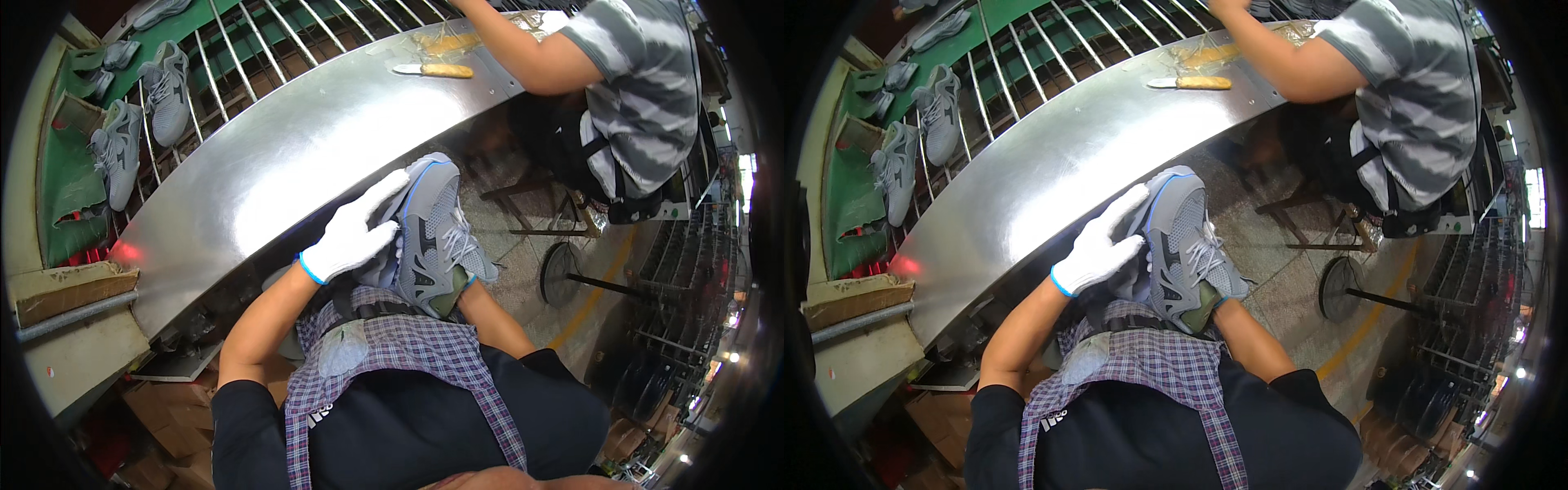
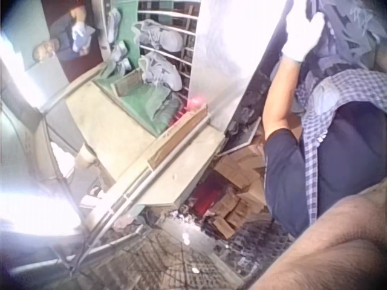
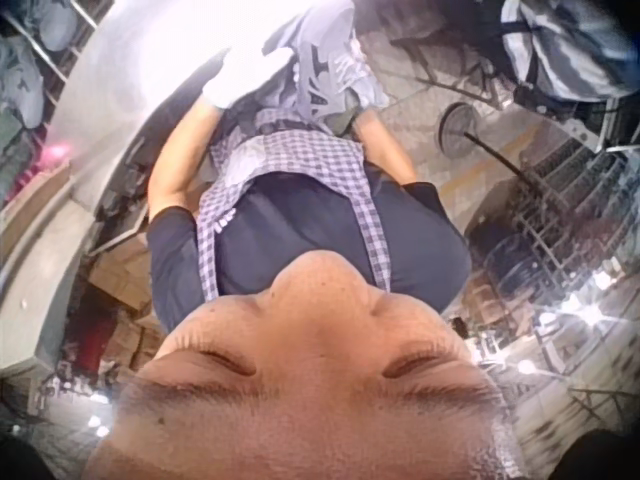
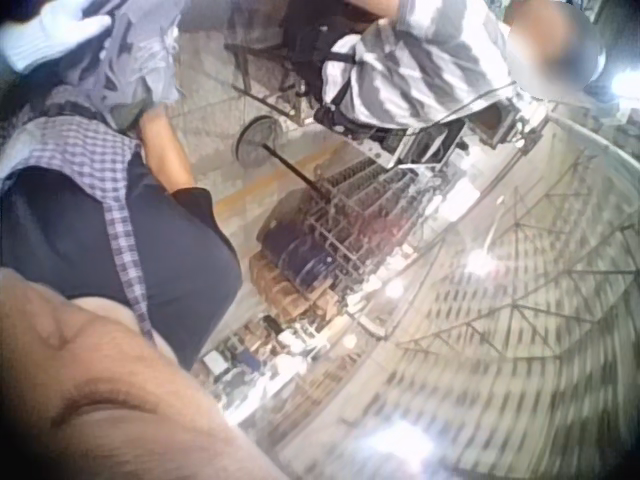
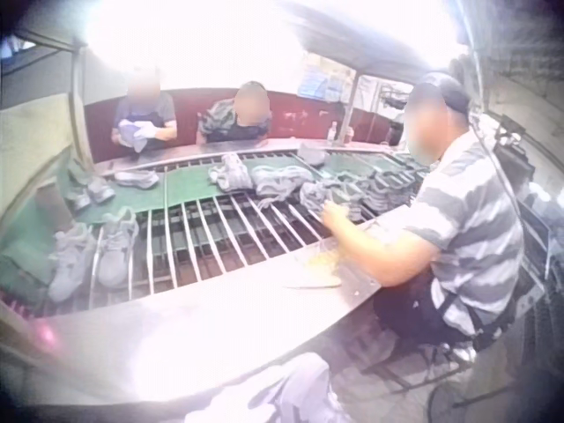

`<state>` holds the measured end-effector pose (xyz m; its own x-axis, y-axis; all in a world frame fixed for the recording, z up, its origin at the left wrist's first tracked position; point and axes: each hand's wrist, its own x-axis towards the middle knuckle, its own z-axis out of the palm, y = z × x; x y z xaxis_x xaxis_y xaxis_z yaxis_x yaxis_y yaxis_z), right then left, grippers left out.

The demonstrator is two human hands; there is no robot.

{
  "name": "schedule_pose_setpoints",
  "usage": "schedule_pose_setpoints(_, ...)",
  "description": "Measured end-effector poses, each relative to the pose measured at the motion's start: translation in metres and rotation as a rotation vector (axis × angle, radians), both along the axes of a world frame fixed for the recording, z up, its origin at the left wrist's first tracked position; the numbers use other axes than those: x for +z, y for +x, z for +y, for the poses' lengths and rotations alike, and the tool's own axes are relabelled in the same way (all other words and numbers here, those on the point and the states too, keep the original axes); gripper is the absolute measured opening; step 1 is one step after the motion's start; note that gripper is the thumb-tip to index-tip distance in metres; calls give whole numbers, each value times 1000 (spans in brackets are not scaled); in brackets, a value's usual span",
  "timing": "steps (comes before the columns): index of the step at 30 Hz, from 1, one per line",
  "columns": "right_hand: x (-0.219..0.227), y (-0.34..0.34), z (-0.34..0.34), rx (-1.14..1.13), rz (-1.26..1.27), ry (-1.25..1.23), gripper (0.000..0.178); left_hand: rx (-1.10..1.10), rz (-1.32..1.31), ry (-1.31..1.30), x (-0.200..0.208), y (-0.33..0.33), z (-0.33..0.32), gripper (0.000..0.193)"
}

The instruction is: The person picks up shoes from a conveyor belt, wipes the soles and sides with a cloth, uses a small wooden tool to apply a substance or scrape parts of the shoe, and places the shoes back onto the belt.

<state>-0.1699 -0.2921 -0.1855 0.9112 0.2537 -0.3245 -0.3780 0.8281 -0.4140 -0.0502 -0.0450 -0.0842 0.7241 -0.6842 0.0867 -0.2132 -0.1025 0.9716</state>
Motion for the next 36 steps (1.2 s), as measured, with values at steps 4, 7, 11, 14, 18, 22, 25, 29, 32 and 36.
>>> schedule_pose_setpoints(4, -2, -4, 5, -103, 61, 8, 49, -34, 100, 4, 1, -3, 4, 82)
schedule_pose_setpoints(7, -2, -8, 6, -145, 88, 14, 50, -17, 126, 71, 3, -12, 7, 82)
schedule_pose_setpoints(11, 3, -10, 1, -170, 104, 23, 51, 24, 119, -25, -2, -19, 3, 78)
schedule_pose_setpoints(14, 5, -11, 2, -170, 117, 37, 52, 62, 67, -30, -6, -23, 1, 73)
schedule_pose_setpoints(18, -1, -10, 3, -189, 129, -12, 54, 96, 159, -95, -14, -30, -3, 71)
schedule_pose_setpoints(22, -3, -14, 12, -202, 73, -330, 52, 149, 150, -192, -27, -40, -6, 70)
schedule_pose_setpoints(25, 19, -10, 16, -194, 106, -121, 51, 198, 246, -282, -37, -53, -9, 70)
schedule_pose_setpoints(29, 21, -5, 17, -205, 110, 35, 49, 314, 6, -151, -38, -74, -7, 58)
schedule_pose_setpoints(32, 21, 9, 20, -176, 87, -4, 48, 344, -103, -102, -23, -80, -5, 52)
schedule_pose_setpoints(36, 28, 48, 32, -85, 24, -106, 48, 322, -346, -88, 12, -57, 32, 42)
